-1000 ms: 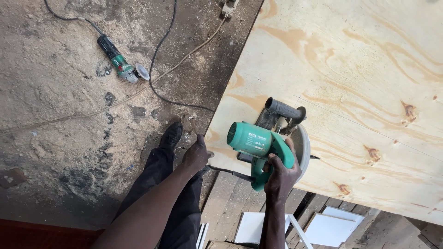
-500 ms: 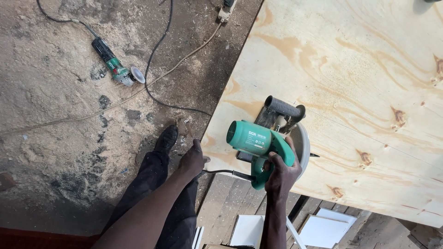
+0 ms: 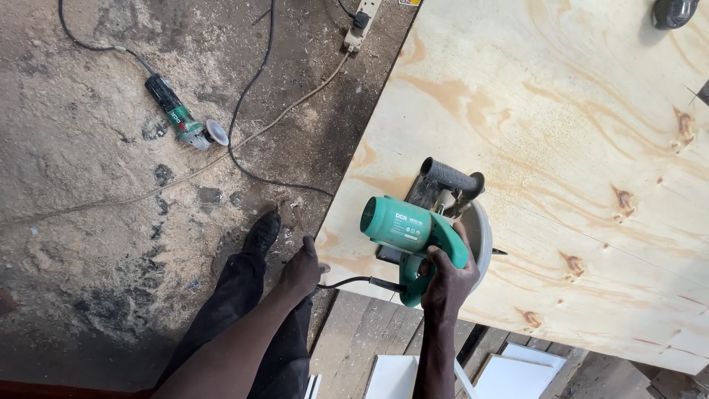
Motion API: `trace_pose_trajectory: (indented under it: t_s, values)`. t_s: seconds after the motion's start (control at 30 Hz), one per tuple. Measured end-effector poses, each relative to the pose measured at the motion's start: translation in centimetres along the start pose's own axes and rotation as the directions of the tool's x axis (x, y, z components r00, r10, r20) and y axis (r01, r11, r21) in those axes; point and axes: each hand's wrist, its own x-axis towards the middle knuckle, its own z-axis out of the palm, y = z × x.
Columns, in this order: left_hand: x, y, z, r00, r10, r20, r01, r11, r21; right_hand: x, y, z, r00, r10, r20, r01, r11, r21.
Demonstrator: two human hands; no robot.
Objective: Cutting a plywood sheet with a handheld circular saw along a marked line
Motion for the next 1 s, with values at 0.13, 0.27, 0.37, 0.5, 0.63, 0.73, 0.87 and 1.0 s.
trace_pose_trajectory:
  t_s: [0.13, 0.27, 0.37, 0.5, 0.63, 0.73, 0.87, 1.0]
  values:
    - [0.1, -0.5, 0.3, 1.0, -0.018, 0.005, 0.018, 1.0, 0.006, 0.4, -0.9, 0.4, 1.0, 0.002, -0.005, -0.002, 1.0, -0.003]
    - [0.0, -0.6, 0.7, 1.0, 0.013, -0.014, -0.012, 0.999, 0.03, 0.9, -1.5, 0.8, 1.0, -0.002, -0.006, 0.002, 1.0, -0.021]
    - [0.4, -0.7, 0.7, 1.0, 0.021, -0.016, -0.021, 0.999, 0.032, 1.6, -1.8, 1.1, 1.0, -0.006, -0.001, 0.006, 1.0, -0.022]
    - [1.8, -1.4, 2.2, 1.0, -0.003, 0.007, 0.002, 0.993, 0.121, 2.5, -1.7, 1.1, 1.0, -0.01, 0.003, 0.01, 1.0, -0.003]
    - [0.6, -1.0, 1.3, 0.998, -0.054, 0.045, 0.051, 0.996, 0.074, 2.7, -2.7, 1.6, 1.0, 0.015, -0.009, -0.015, 0.999, -0.03]
    - [-0.2, -0.4, 0.7, 0.997, -0.058, 0.053, 0.054, 0.996, 0.065, 2.9, -3.0, 1.6, 1.0, 0.012, -0.004, -0.012, 1.0, -0.009]
    - [0.8, 0.7, -0.2, 0.993, -0.088, 0.077, 0.084, 0.995, 0.057, 4.4, -3.9, 2.3, 1.0, 0.014, -0.015, -0.014, 1.0, -0.015]
    - [0.1, 0.4, 0.1, 0.996, -0.082, 0.022, 0.083, 0.994, -0.066, 3.6, -6.6, 3.3, 0.981, 0.174, -0.084, -0.182, 0.979, -0.093]
